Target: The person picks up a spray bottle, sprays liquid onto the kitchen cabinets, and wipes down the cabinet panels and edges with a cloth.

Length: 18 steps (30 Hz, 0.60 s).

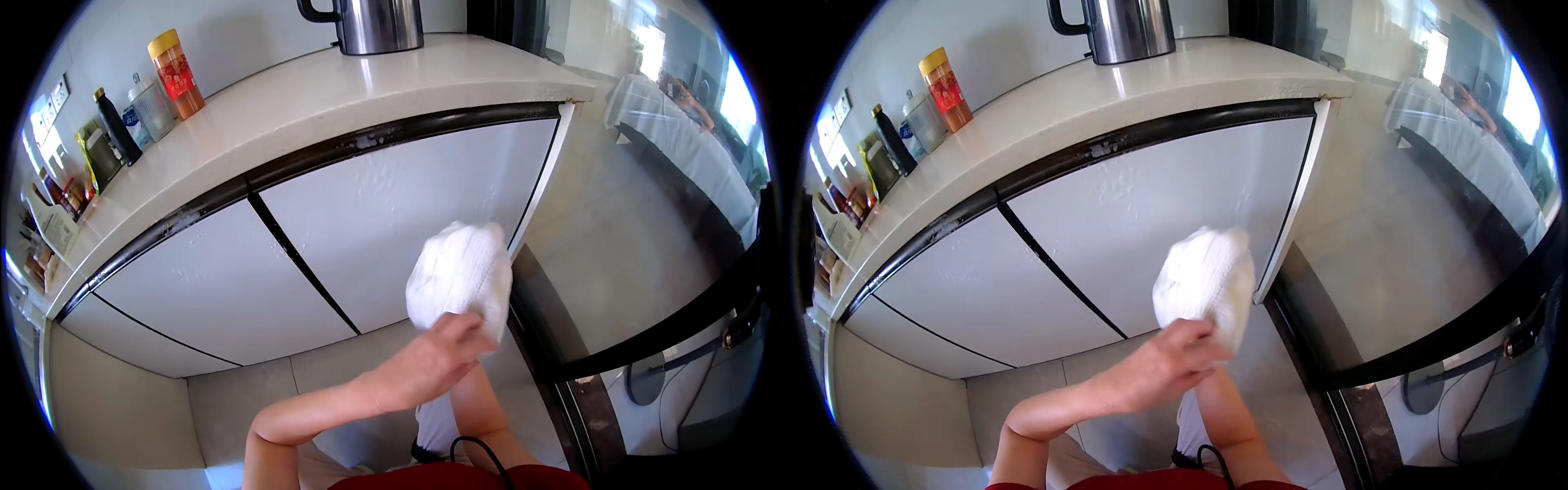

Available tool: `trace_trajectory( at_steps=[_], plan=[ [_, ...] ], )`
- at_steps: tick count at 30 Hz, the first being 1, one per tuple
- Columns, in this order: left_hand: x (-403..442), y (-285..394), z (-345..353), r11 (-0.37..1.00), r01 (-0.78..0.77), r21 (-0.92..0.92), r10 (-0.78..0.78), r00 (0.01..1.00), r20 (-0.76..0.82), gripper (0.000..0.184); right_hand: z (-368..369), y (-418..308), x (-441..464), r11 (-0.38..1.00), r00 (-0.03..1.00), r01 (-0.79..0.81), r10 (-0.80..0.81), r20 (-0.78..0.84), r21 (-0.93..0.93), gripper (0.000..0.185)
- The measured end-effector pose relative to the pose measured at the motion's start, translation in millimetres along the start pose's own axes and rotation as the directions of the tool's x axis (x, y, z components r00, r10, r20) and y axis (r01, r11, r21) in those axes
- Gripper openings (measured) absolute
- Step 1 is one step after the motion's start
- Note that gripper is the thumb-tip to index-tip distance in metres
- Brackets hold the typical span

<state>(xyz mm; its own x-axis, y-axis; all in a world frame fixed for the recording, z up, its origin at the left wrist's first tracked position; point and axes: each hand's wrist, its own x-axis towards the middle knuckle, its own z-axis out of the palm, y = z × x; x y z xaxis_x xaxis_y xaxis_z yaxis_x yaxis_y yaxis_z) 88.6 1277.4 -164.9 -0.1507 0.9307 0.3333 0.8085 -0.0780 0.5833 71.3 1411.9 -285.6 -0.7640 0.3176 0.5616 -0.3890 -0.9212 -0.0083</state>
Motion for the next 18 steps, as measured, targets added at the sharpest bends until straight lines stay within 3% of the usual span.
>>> trace_trajectory(
  at_steps=[2,3,5,6,8,9,11,12,15,16,18],
  plan=[
    [5,8,-8,0.991,-0.071,0.115,0.075,0.997,-0.028,0.043,34,-22,38,0.991,0.956,-0.083,0.048,0.288,0.108,0.052],
    [6,14,-14,0.966,-0.134,0.223,0.149,0.988,-0.050,0.051,48,-33,47,0.960,0.941,-0.139,0.051,0.333,0.245,0.050],
    [1,4,-51,0.812,0.031,0.584,0.126,0.966,-0.226,0.068,67,-52,57,0.830,0.909,-0.255,0.030,0.416,0.496,0.046],
    [-10,-16,-57,0.667,0.166,0.726,0.236,0.878,-0.417,0.069,73,-61,62,0.734,0.892,-0.314,0.012,0.451,0.602,0.045],
    [-22,-52,-71,0.410,0.265,0.873,0.224,0.898,-0.378,0.069,75,-74,82,0.618,0.875,-0.372,-0.015,0.484,0.693,0.043],
    [-33,-69,-71,0.410,0.265,0.873,0.222,0.899,-0.377,0.069,76,-80,96,0.604,0.905,-0.269,-0.109,0.412,0.751,0.038],
    [-49,-102,-67,0.244,0.156,0.957,0.089,0.979,-0.182,0.069,77,-96,131,0.547,0.921,-0.060,-0.292,0.258,0.835,0.033],
    [-56,-113,-66,0.242,0.153,0.958,0.093,0.979,-0.180,0.069,77,-105,148,0.502,0.909,0.044,-0.378,0.174,0.864,0.034],
    [-71,-131,-64,0.312,0.171,0.934,-0.077,0.985,-0.155,0.069,57,-122,169,0.226,0.854,0.122,-0.520,0.013,0.966,0.033],
    [-71,-135,-68,0.266,0.172,0.949,-0.114,0.983,-0.146,0.068,83,-110,150,0.503,0.959,0.105,-0.280,0.046,0.858,0.029],
    [-71,-140,-72,0.208,0.158,0.965,-0.151,0.980,-0.128,0.067,81,-116,154,0.722,1.000,0.002,-0.012,0.011,0.692,0.025]
  ],
)
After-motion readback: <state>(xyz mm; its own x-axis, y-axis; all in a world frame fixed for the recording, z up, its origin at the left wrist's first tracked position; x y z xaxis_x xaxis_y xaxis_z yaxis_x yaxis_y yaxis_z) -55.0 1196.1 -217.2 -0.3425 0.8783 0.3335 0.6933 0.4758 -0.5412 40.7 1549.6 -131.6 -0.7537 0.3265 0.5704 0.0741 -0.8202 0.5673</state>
